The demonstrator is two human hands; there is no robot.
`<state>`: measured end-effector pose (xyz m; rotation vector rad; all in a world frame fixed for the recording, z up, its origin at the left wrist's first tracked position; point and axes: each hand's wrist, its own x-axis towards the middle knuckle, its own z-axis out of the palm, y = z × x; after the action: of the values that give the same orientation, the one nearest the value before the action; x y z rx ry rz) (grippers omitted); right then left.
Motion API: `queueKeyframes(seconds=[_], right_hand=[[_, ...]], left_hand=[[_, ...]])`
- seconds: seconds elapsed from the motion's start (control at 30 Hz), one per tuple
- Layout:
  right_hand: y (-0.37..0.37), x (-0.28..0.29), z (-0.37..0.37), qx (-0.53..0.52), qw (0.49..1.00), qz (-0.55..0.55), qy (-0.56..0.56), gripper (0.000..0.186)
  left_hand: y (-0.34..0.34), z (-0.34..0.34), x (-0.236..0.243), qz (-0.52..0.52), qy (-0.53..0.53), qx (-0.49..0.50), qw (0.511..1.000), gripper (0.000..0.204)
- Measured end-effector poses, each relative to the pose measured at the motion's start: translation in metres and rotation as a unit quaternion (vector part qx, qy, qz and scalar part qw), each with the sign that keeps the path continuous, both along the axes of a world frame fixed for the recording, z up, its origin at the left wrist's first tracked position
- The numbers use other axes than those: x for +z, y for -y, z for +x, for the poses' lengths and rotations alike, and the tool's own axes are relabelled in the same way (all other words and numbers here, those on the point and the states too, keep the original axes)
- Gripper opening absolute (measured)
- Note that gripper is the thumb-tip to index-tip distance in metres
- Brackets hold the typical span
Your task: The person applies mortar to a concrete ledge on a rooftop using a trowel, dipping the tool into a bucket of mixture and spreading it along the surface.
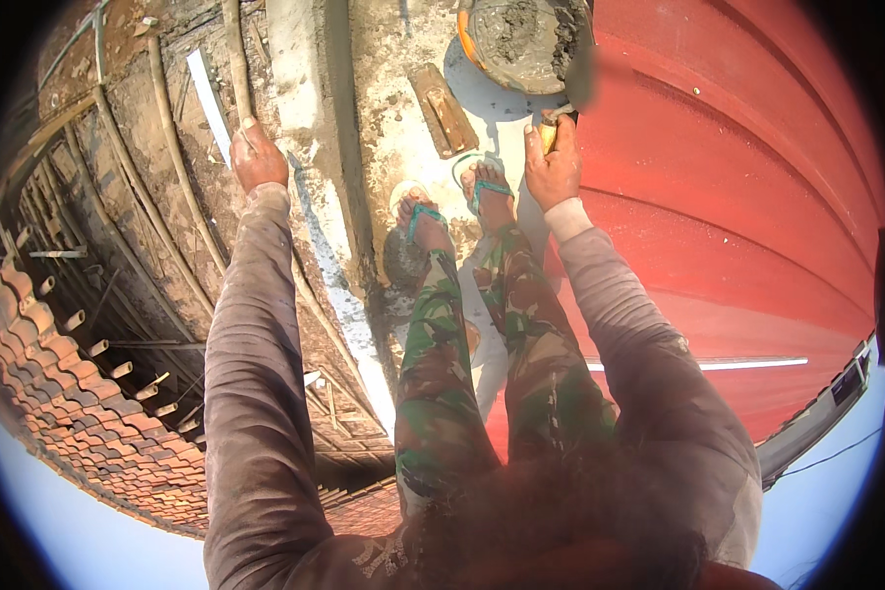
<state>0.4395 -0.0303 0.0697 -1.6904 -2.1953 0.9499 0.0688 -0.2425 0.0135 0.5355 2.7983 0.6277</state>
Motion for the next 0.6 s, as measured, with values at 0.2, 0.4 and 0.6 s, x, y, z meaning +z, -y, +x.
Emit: queueKeyframes(seconds=[0.2, 0.4, 0.6], right_hand=[[-0.057, 0.028, -0.011, 0.065, 0.975, -0.051, 0.208, 0.049], [-0.146, -0.035, -0.004, 0.276, 0.895, -0.065, 0.344, 0.051], [-0.187, -0.074, -0.067, 0.262, 0.844, -0.310, 0.350, 0.036]], left_hand=[[0.191, 0.190, 0.129, -0.052, 0.181, 0.080, 0.979, 0.045], [0.302, 0.413, 0.285, -0.052, 0.639, 0.216, 0.736, 0.039], [0.386, 0.587, 0.325, 0.047, 0.698, 0.355, 0.620, 0.040]])
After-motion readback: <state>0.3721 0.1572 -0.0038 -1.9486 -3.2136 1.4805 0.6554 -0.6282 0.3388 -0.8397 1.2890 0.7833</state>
